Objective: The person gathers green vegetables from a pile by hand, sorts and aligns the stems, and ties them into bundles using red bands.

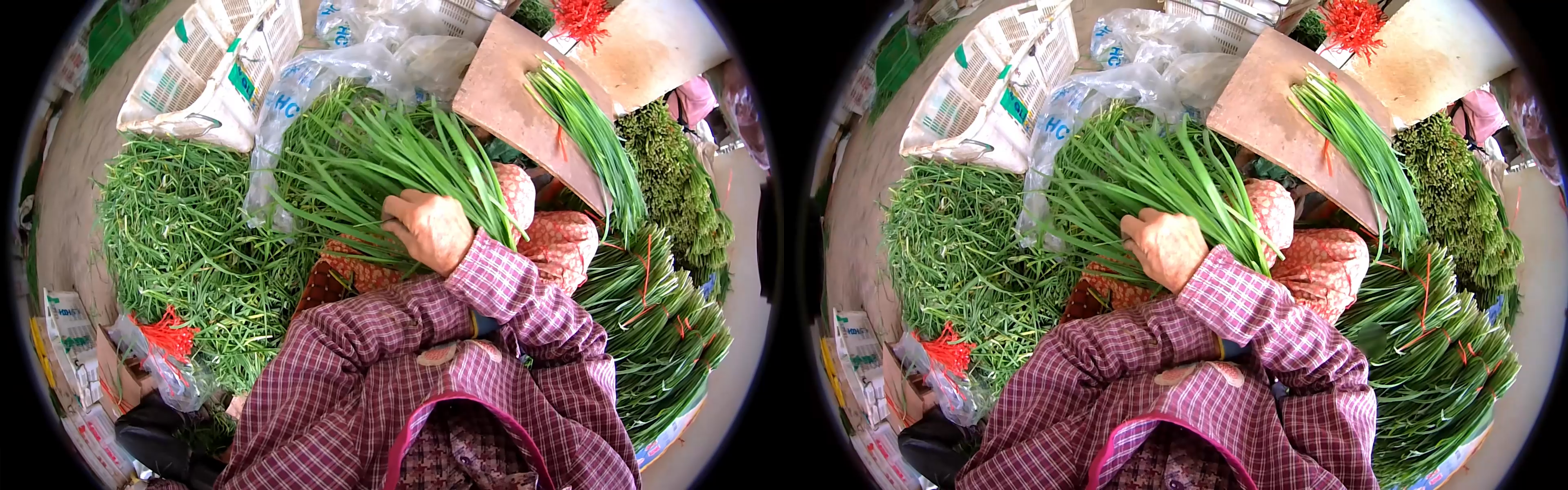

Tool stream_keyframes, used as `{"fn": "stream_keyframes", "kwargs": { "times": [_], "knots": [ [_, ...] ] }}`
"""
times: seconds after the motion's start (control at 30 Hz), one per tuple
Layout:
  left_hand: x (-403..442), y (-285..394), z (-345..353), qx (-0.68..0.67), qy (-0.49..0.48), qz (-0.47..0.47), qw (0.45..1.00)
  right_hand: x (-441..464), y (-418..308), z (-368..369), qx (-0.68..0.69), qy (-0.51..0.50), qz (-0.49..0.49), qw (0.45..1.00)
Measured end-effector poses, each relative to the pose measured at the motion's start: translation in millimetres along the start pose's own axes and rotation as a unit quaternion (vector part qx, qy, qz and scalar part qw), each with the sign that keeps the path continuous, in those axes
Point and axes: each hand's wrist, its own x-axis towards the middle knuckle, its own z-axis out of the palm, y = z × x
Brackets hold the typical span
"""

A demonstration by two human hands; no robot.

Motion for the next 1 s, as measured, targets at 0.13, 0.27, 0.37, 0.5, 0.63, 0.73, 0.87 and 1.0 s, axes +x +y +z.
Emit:
{"fn": "stream_keyframes", "kwargs": {
  "times": [0.13, 0.27, 0.37, 0.5, 0.63, 0.73, 0.87, 1.0],
  "knots": [
    [-4.6, -2.5, -0.2, 0.013, 0.027, -0.011, 0.999, 7.9, -8.4, 3.9, 0.143, 0.033, -0.011, 0.989],
    [-11.4, -6.3, -7.1, 0.043, 0.068, -0.025, 0.996, 18.2, -33.5, 11.7, 0.246, -0.017, -0.091, 0.965],
    [-13.7, -7.0, -9.6, 0.069, 0.096, -0.03, 0.992, 19.3, -37.0, -11.6, 0.162, -0.035, -0.147, 0.975],
    [-17.7, -7.5, -14.2, 0.098, 0.135, -0.044, 0.985, 51.3, 3.5, -57.4, 0.117, 0.085, -0.139, 0.98],
    [-15.6, -6.1, -9.3, 0.121, 0.149, -0.059, 0.98, 72.2, 52.7, -89.6, 0.159, 0.063, 0.086, 0.981],
    [-10.7, 6.7, -1.8, 0.108, 0.122, -0.065, 0.984, 87.4, 94.1, -89.1, 0.14, 0.019, 0.135, 0.981],
    [-8.8, 18.3, 7.4, 0.088, 0.069, -0.016, 0.994, 103.8, 107.3, -78.2, 0.074, -0.069, 0.179, 0.979],
    [-5.8, 5.2, -9.5, 0.04, 0.01, 0.031, 0.999, 124.3, 112.0, -61.2, -0.047, -0.133, 0.226, 0.964]
  ]
}}
